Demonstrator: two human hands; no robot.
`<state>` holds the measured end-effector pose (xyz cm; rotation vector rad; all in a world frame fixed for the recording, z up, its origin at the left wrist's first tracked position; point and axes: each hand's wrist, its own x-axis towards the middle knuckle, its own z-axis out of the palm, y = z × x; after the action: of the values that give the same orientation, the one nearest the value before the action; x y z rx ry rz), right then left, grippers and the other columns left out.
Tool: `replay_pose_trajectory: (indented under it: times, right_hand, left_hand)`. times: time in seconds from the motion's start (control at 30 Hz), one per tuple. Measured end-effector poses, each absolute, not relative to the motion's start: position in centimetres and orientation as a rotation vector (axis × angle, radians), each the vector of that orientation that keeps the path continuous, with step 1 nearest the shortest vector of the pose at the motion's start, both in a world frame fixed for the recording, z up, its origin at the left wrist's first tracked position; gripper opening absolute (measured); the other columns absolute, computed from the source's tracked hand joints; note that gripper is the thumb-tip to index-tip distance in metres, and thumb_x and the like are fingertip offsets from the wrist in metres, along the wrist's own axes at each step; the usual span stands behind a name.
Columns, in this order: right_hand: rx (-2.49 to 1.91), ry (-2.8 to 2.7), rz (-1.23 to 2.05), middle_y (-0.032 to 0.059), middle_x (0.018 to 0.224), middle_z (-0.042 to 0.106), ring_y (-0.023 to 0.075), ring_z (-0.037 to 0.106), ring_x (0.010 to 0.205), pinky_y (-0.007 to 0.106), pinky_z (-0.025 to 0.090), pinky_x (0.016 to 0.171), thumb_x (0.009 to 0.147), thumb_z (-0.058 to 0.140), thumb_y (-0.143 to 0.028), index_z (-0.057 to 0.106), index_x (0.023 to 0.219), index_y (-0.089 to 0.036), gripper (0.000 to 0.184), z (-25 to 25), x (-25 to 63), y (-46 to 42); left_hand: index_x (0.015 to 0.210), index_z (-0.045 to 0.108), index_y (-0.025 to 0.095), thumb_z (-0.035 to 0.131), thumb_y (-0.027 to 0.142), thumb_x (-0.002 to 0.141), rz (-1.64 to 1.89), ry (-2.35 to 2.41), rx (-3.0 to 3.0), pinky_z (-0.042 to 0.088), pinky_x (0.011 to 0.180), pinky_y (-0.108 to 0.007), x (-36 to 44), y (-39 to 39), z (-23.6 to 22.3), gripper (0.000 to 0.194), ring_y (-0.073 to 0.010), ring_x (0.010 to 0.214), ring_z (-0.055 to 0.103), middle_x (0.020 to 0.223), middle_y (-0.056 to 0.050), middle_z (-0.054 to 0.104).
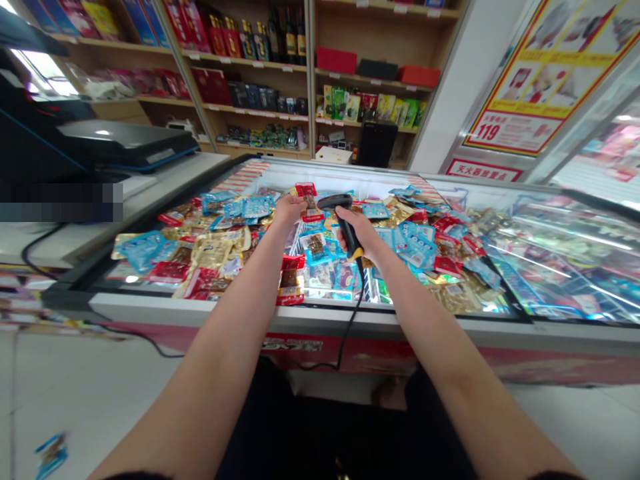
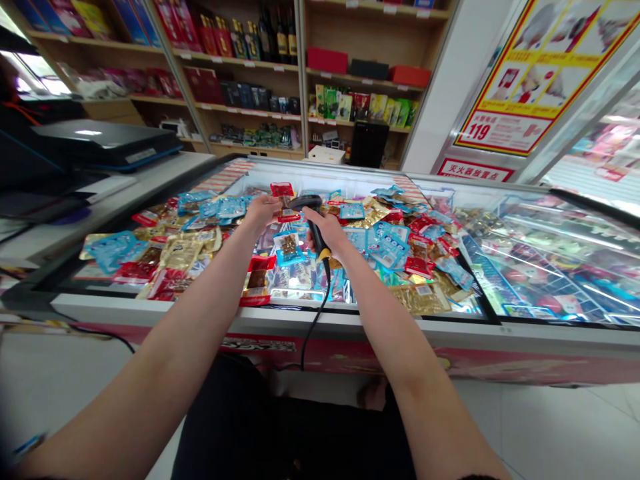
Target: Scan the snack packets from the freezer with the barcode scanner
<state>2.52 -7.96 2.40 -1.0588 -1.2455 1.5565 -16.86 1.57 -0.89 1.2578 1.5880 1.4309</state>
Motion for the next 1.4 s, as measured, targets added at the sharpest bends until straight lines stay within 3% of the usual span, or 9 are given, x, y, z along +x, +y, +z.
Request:
replay_pose_trajectory:
  times: [0.27, 0.53, 1.4]
  right_hand:
    - [-1.081, -1.236, 1.579, -0.0023, 0.049, 0.061, 0.0122, 0.053, 0.034, 0.020, 0.042, 0.032, 0.107, 0.059, -0.046, 0.058, 0.092, -0.020, 0.030, 2.6, 2.6, -8.1]
    - [-1.102, -1.231, 1.594, -0.0020, 0.049, 0.061, 0.0126, 0.053, 0.034, 0.021, 0.043, 0.033, 0.102, 0.066, -0.055, 0.058, 0.090, -0.021, 0.037, 2.7, 2.7, -8.0]
    - [-1.084, -1.259, 1.602, -0.0017, 0.048, 0.062, 0.0119, 0.053, 0.033, 0.020, 0.042, 0.032, 0.103, 0.065, -0.056, 0.059, 0.087, -0.020, 0.040, 2.7, 2.9, -8.2]
  left_hand:
    - [0.071, 0.055, 0.021, 0.067, 0.015, 0.069, 1.429, 1.547, 1.167, 0.037, 0.052, -0.021, -16.7, 0.6, 0.1, 0.013, -0.0102, 0.050, 0.046, 0.054, 0.004, 0.052]
    - [0.074, 0.053, 0.022, 0.065, 0.010, 0.069, 1.435, 1.607, 1.124, 0.041, 0.058, -0.022, -16.3, -0.2, 0.9, 0.018, -0.0125, 0.060, 0.052, 0.061, 0.004, 0.055]
    - [0.077, 0.056, 0.022, 0.068, 0.012, 0.066, 1.437, 1.597, 1.164, 0.044, 0.067, -0.026, -17.0, 1.4, -0.4, 0.019, -0.0150, 0.065, 0.057, 0.065, 0.005, 0.058]
